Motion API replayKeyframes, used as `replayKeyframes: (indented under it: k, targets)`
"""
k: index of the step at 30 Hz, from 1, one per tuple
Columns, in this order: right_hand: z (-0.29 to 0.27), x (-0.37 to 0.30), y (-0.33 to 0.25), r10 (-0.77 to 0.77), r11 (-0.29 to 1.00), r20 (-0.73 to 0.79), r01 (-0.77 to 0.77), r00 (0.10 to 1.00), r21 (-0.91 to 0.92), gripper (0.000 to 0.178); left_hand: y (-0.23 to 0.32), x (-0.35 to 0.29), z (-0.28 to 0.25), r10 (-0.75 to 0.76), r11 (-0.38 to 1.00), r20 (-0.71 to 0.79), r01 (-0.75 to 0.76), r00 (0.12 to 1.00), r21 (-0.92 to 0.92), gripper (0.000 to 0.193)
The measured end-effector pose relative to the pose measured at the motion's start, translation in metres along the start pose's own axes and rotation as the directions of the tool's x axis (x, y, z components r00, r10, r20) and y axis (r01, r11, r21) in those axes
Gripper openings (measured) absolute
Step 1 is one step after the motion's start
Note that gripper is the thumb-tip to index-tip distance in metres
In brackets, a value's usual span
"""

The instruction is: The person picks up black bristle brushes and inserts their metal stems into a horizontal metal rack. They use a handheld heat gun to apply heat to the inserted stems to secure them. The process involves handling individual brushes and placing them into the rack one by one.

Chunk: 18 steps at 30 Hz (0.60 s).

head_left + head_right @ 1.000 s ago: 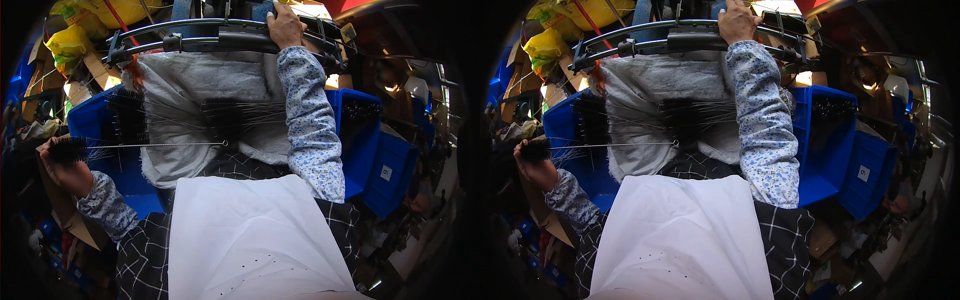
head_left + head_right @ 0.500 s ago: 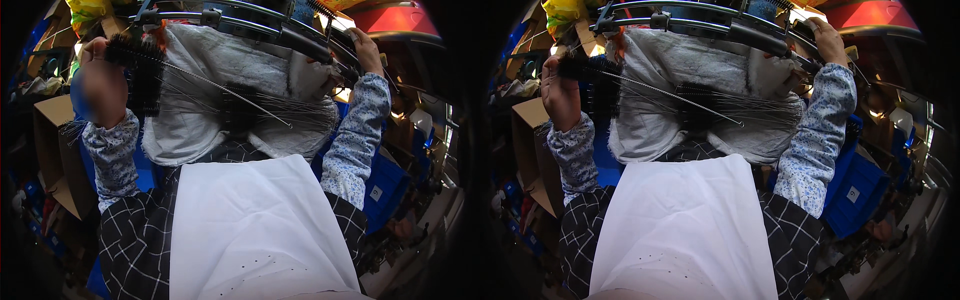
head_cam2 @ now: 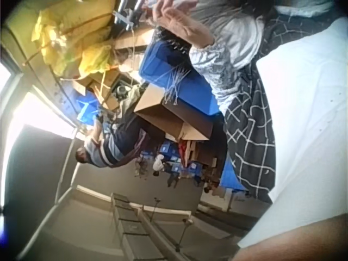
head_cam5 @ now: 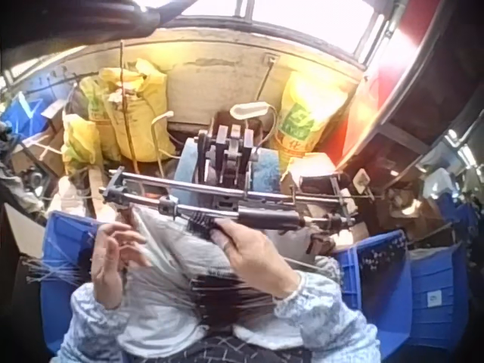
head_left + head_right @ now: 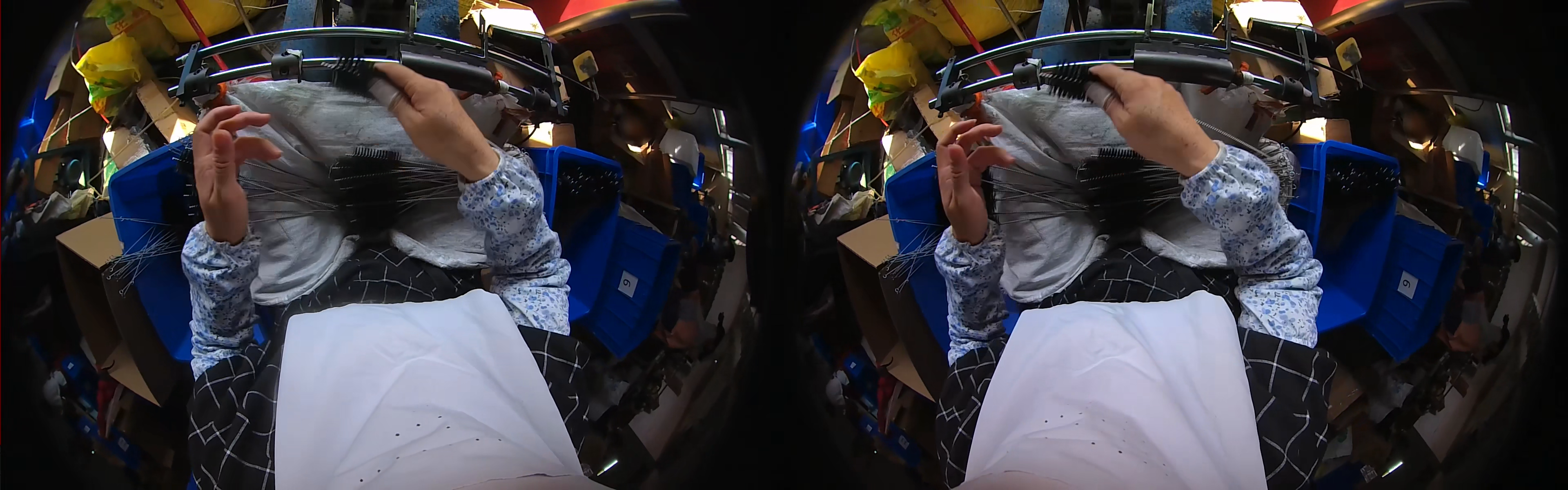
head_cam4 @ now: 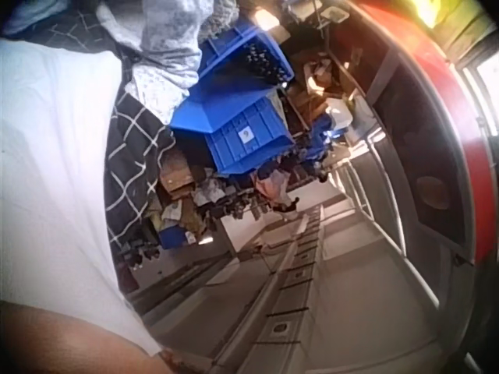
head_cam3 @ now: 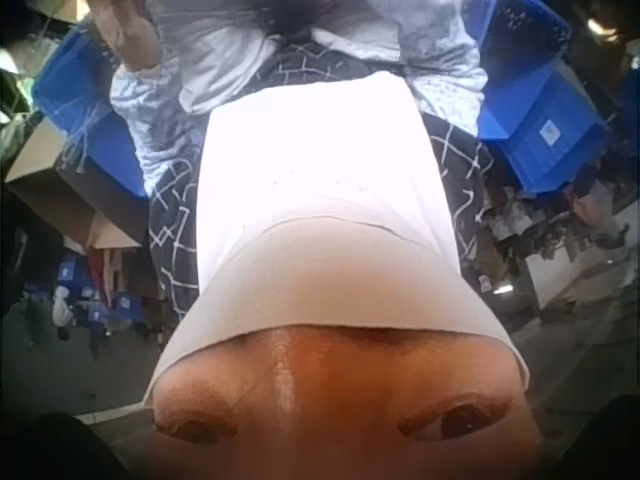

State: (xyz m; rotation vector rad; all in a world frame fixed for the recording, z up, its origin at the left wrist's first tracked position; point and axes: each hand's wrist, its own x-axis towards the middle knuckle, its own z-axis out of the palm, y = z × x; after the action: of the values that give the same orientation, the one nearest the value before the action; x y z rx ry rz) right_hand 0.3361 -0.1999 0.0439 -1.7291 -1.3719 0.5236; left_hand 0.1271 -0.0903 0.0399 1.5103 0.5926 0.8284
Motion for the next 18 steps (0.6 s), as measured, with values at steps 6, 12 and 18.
replayKeyframes:
  k: [6, 12, 18]
  targets:
    - [-0.047, 0.057, 0.094, -0.188, 0.551, -0.317, -0.167, 0.93, -0.818, 0.025, -0.042, 0.006, -0.138, -0.021, 0.703, -0.249, 0.191, 0.968, 0.685, 0.028]
    - [-0.048, 0.066, 0.095, -0.056, 0.653, -0.361, -0.239, 0.931, -0.718, 0.024, -0.047, -0.005, -0.142, -0.263, 0.852, -0.185, 0.318, 0.947, 0.416, 0.018]
    - [-0.046, 0.071, 0.111, -0.14, 0.721, -0.329, -0.131, 0.934, -0.68, 0.022, -0.035, -0.007, -0.13, -0.182, 0.814, -0.179, 0.251, 0.967, 0.524, 0.019]
